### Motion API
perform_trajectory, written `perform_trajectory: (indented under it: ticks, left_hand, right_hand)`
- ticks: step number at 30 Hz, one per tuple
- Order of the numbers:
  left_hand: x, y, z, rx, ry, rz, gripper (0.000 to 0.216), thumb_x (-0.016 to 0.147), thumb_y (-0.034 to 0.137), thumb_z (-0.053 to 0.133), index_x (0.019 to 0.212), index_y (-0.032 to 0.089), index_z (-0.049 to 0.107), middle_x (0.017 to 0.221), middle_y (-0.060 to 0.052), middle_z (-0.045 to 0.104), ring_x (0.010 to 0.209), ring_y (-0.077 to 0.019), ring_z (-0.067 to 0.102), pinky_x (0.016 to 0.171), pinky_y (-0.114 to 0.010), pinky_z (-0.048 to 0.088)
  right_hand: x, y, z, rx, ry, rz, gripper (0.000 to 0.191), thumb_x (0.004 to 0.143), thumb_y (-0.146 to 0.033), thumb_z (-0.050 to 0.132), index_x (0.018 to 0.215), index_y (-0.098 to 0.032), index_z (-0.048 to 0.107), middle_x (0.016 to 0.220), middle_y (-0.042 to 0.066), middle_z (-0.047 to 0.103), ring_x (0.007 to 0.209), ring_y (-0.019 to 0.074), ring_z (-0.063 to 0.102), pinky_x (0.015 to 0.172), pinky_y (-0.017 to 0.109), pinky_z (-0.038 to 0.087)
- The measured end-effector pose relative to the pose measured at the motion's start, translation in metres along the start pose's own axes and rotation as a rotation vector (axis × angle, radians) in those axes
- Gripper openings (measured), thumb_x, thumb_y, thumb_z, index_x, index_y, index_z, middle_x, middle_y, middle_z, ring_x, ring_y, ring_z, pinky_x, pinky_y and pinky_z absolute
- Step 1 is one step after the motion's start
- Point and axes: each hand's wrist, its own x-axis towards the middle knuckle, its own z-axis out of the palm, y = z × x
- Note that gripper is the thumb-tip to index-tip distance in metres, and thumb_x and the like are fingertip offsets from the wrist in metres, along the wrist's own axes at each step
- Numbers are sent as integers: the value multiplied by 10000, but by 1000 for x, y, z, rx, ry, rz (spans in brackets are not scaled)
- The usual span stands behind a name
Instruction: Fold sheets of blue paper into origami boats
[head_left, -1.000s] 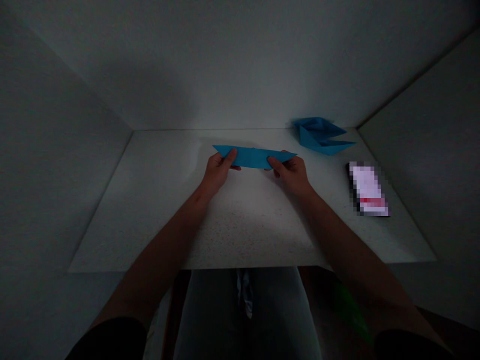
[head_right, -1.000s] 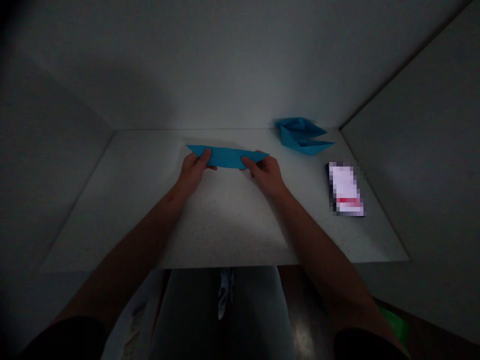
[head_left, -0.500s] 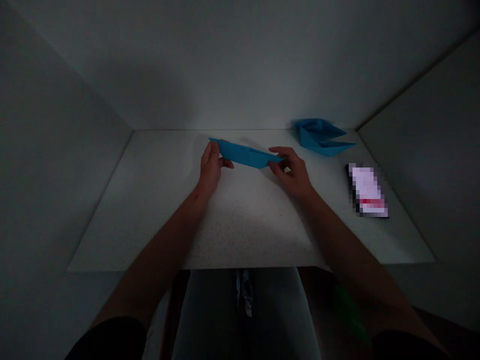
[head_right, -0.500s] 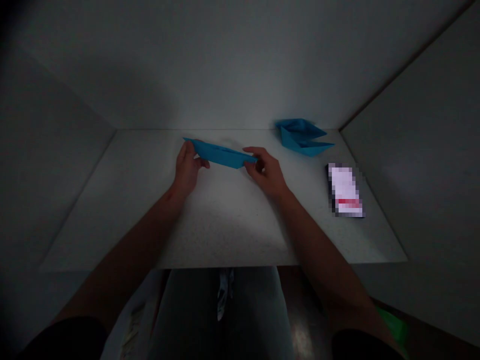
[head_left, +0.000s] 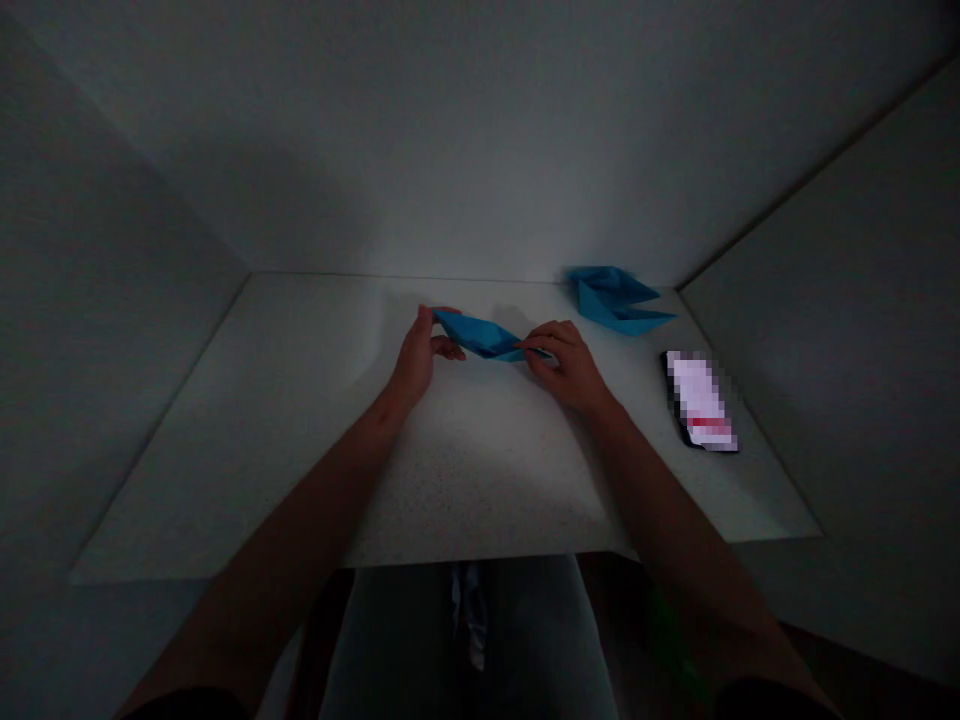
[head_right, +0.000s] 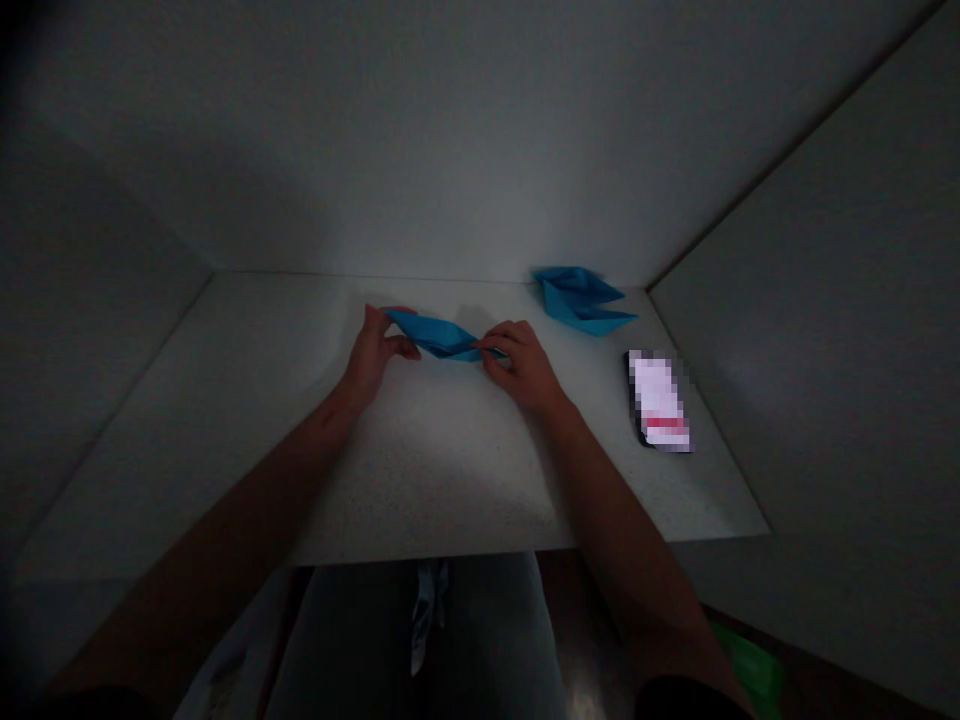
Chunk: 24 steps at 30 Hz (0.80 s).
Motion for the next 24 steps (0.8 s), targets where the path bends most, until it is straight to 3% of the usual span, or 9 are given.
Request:
perform_trajectory:
  ticks: [3,6,10,15,19,24]
  left_hand:
    - [-1,1,-3,55,18,60,720,1013,883,426,1148,242,725,1224,-106,769,585,-121,665,570,-308,541]
    - [-2,3,-4,81,25,91,698,1017,865,443,1118,239,735,1183,-100,770,571,-113,640,564,-305,528]
    - [-3,6,-2,80,36,82,698,1015,859,458,1057,226,748,1121,-99,775,583,-116,637,577,-304,534]
    - [-4,9,-1,81,42,72,700,1018,859,459,1007,225,755,1102,-97,778,595,-120,636,588,-305,541]
    - [-5,9,-1,92,45,73,725,1015,873,438,1005,223,759,1085,-95,782,595,-117,627,592,-300,536]
    - [-4,6,-3,82,56,83,722,1009,872,448,1000,219,759,1053,-91,780,587,-116,622,575,-291,523]
  right_hand:
    - [-1,8,-19,-90,-13,21,212,1025,-297,633,1082,-268,835,1065,89,769,1013,273,700,961,476,525]
    - [-7,20,-47,-231,26,132,223,992,-310,625,1037,-253,836,1056,96,774,1023,289,693,985,481,504]
    - [-20,37,-79,-522,188,462,230,939,-305,615,979,-233,829,1107,121,757,1154,342,627,1077,545,437]
    - [-33,48,-86,-719,334,793,211,888,-321,679,988,-230,841,1297,154,693,1300,414,485,1092,645,372]
    - [-33,50,-84,-724,404,795,236,906,-303,661,1050,-246,840,1345,148,664,1302,407,470,1083,648,376]
    - [-32,48,-88,-641,453,662,253,952,-334,634,1083,-244,830,1220,148,717,1231,381,539,1078,629,398]
